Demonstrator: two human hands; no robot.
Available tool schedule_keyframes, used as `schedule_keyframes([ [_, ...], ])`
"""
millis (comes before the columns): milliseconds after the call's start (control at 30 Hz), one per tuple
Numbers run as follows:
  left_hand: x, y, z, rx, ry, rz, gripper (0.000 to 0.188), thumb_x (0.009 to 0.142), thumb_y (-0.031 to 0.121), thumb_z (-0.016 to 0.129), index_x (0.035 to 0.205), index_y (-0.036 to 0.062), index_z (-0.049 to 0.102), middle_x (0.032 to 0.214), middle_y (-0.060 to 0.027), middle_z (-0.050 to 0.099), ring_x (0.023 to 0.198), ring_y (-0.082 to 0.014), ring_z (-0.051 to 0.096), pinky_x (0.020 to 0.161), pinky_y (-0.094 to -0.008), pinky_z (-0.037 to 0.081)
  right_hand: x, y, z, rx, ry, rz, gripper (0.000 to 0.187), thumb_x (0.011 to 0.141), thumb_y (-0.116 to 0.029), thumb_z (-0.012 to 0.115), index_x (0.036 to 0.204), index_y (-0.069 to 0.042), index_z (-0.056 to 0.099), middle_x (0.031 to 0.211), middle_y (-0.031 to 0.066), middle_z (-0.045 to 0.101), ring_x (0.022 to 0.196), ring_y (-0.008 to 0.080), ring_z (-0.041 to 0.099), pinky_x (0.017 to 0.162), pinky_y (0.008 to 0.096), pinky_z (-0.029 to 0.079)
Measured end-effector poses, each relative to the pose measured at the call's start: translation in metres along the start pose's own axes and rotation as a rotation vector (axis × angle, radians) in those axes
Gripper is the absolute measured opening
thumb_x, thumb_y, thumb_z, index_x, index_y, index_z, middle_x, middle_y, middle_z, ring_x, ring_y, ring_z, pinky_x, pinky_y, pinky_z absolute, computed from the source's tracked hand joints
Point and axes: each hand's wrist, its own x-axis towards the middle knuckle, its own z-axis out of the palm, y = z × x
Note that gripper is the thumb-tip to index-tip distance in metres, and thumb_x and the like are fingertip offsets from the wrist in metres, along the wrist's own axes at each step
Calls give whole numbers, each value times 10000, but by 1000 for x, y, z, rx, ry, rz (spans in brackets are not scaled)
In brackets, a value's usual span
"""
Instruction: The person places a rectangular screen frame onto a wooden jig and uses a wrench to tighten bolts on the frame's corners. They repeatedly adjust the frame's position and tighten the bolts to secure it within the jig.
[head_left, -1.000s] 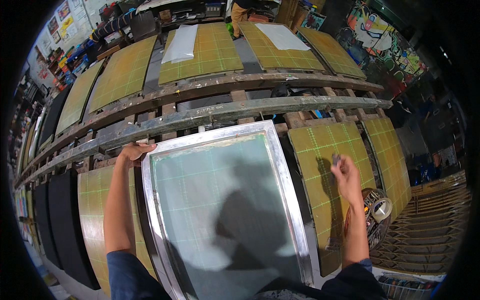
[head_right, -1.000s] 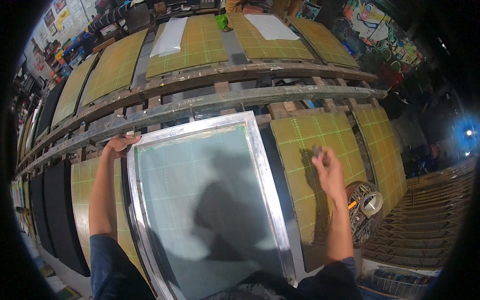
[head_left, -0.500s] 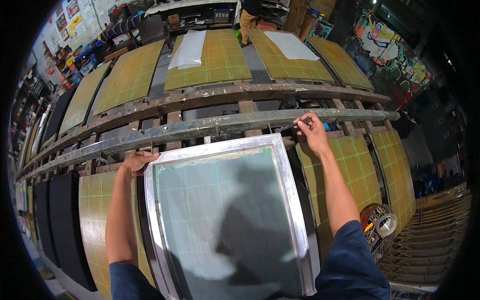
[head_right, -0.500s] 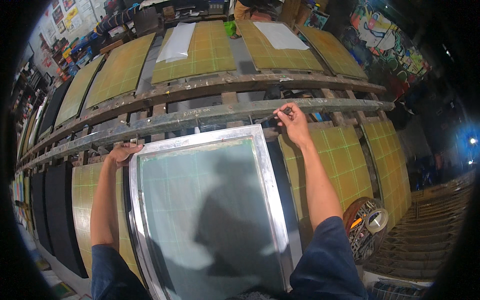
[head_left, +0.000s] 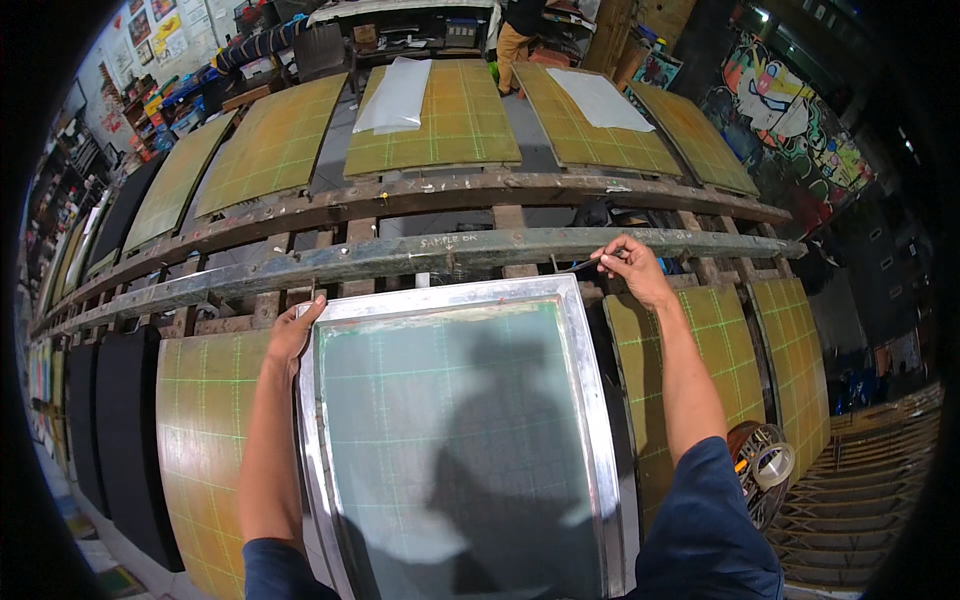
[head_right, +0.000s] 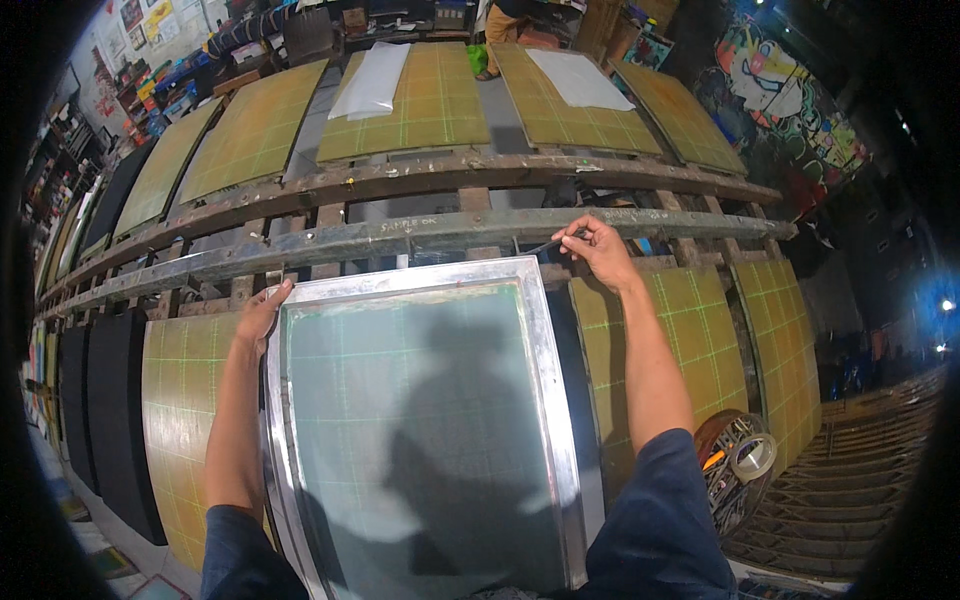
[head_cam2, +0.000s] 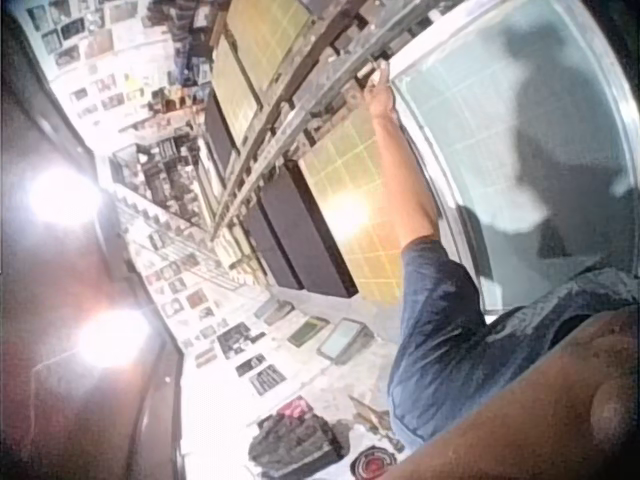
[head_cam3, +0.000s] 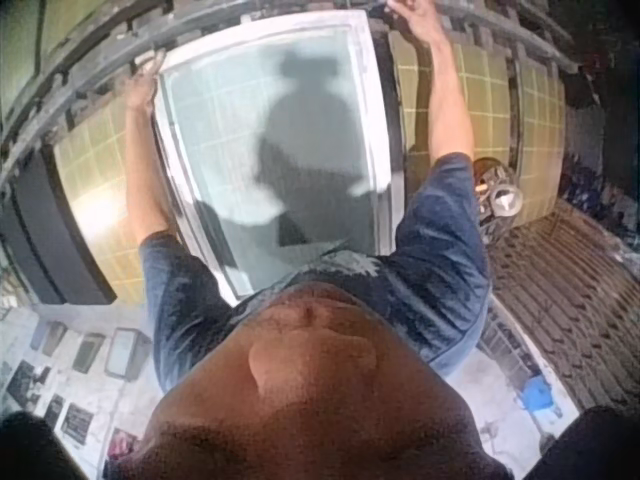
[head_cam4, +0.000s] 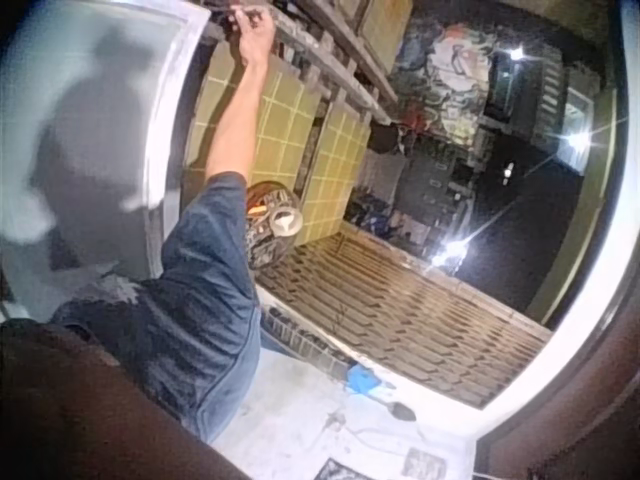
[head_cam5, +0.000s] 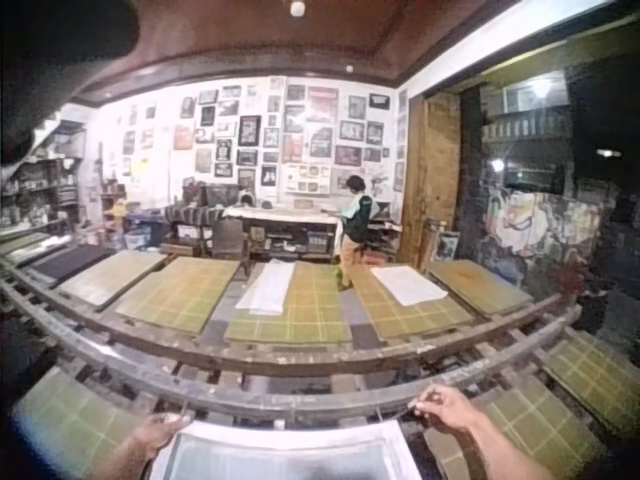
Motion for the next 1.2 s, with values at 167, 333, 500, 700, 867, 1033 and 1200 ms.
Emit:
schedule_keyframes([
  [167,8,-10,-3,25,50,77,610,881,462,789,1219,-21,633,1127,-108,697,1002,-185,637,914,-317,486,9,-31,26,-195,-78,-30,127,944,-60,688,1068,-44,663,1051,94,744,892,146,693,738,299,533],
  [333,-2,-2,1,-11,39,86,630,867,451,808,1225,-32,621,1107,-117,695,998,-182,633,892,-312,492,23,-64,130,-1195,-136,-407,152,925,-89,692,1069,-43,703,924,93,743,853,152,694,743,336,542],
  [500,3,-17,-16,33,152,126,634,856,447,819,1226,-22,607,1102,-103,695,1015,-173,621,919,-310,474,19,-100,133,-537,54,-182,182,960,-67,653,1141,-44,654,930,82,716,810,127,655,700,307,536],
  [700,-2,-4,8,6,84,80,605,864,460,807,1184,-15,612,1087,-94,698,993,-160,619,921,-313,476,4,-41,46,-130,162,-115,110,1033,-70,559,1142,-58,544,994,88,695,802,120,636,701,267,533],
  [867,0,-8,0,-7,115,97,633,869,448,804,1210,-45,601,1092,-112,703,983,-174,642,908,-324,497,1,-10,47,33,191,-55,97,1040,-79,556,1130,-62,524,1041,114,691,829,145,652,731,281,556],
  [1033,-3,-2,2,-7,57,61,734,846,469,818,1274,-70,563,1149,-139,689,1014,-200,646,920,-341,503,-1,-7,37,100,166,4,77,1045,-119,568,1098,-69,542,1086,125,709,838,145,670,703,270,550],
  [1200,8,-19,-7,24,130,72,717,840,465,825,1255,-67,583,1112,-135,698,1002,-214,647,931,-352,501,11,-47,69,-275,7,-37,85,1026,-124,584,1073,-54,575,1020,100,752,814,147,676,683,286,528],
])
